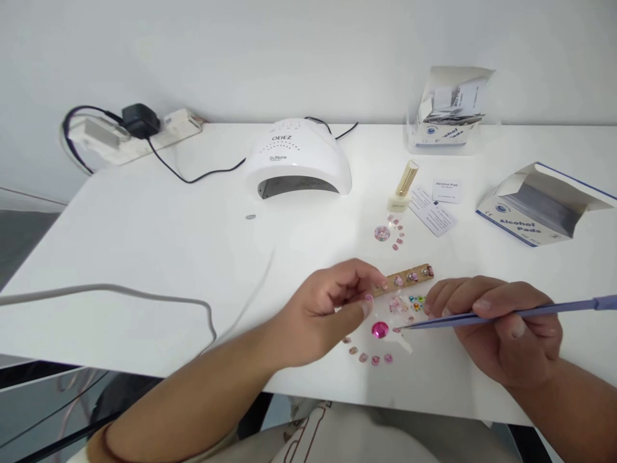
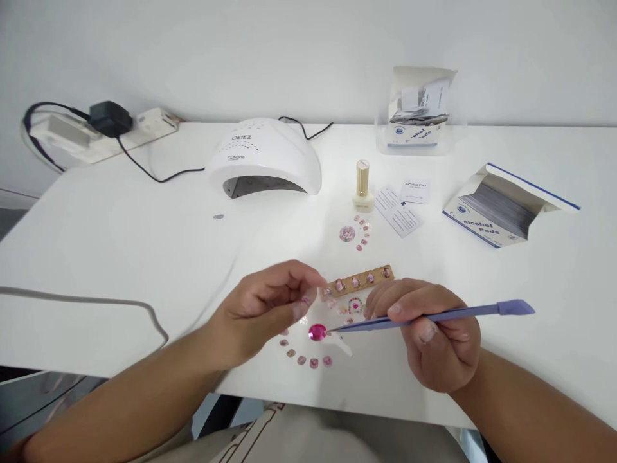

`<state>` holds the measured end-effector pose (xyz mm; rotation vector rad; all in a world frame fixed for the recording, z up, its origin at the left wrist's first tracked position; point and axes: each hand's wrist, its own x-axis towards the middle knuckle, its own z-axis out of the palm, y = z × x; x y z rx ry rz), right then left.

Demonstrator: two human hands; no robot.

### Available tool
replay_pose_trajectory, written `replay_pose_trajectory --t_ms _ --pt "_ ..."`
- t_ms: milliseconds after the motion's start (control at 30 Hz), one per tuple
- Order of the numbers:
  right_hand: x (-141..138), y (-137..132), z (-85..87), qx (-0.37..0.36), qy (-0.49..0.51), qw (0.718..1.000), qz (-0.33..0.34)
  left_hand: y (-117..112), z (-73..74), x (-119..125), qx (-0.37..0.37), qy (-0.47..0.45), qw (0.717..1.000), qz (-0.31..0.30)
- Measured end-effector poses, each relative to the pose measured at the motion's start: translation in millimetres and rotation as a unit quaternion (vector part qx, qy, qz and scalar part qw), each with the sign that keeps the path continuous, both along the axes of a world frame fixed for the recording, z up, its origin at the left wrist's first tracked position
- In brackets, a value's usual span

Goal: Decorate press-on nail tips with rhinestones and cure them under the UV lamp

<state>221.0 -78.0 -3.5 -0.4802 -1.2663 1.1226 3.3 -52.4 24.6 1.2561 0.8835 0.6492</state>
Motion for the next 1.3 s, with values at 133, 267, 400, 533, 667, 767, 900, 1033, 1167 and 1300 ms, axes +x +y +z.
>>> replay_pose_trajectory --t_ms 133,267,400,533,667,767,900,1033,1167,1300 --pt "3.5 5.3 2.6 -0.029 0.019 0.999 -0.035 19.6 5.6 -14.0 0.061 0.018 0.995 0.081" --pt "21.0 24.2 3.1 -0.040 0.008 0.998 -0.041 45.3 7.8 -33.2 0.091 0.083 0.982 0.145" --pt "45.0 48.3 1.7 -0.037 -0.007 0.998 -0.052 61.2 0.1 -41.7 0.127 0.241 0.946 0.174" --pt "59.6 63.1 -2.0 -0.076 -0.015 0.995 -0.057 57.0 -9.1 -30.8 0.305 0.374 0.846 0.225" --pt "63.8 67.6 -6.3 -0.113 -0.029 0.992 -0.053 34.9 -6.8 -0.2 0.457 0.366 0.806 0.090" --pt "63.8 68.1 -8.7 -0.131 -0.034 0.990 -0.040 20.7 -3.1 25.2 0.448 0.411 0.791 -0.070" --pt "61.7 68.6 -11.8 -0.140 -0.041 0.989 -0.031 17.9 -4.8 40.5 0.409 0.465 0.773 -0.140" --pt "58.2 68.2 -13.6 -0.142 -0.046 0.988 -0.032 24.5 -8.1 35.7 0.390 0.468 0.778 -0.151" --pt "52.8 63.4 -10.6 -0.135 -0.050 0.988 -0.050 29.4 -10.4 27.0 0.384 0.453 0.790 -0.151" --pt "45.1 54.3 -2.2 -0.125 -0.056 0.988 -0.065 30.3 -13.5 21.4 0.391 0.440 0.795 -0.148"
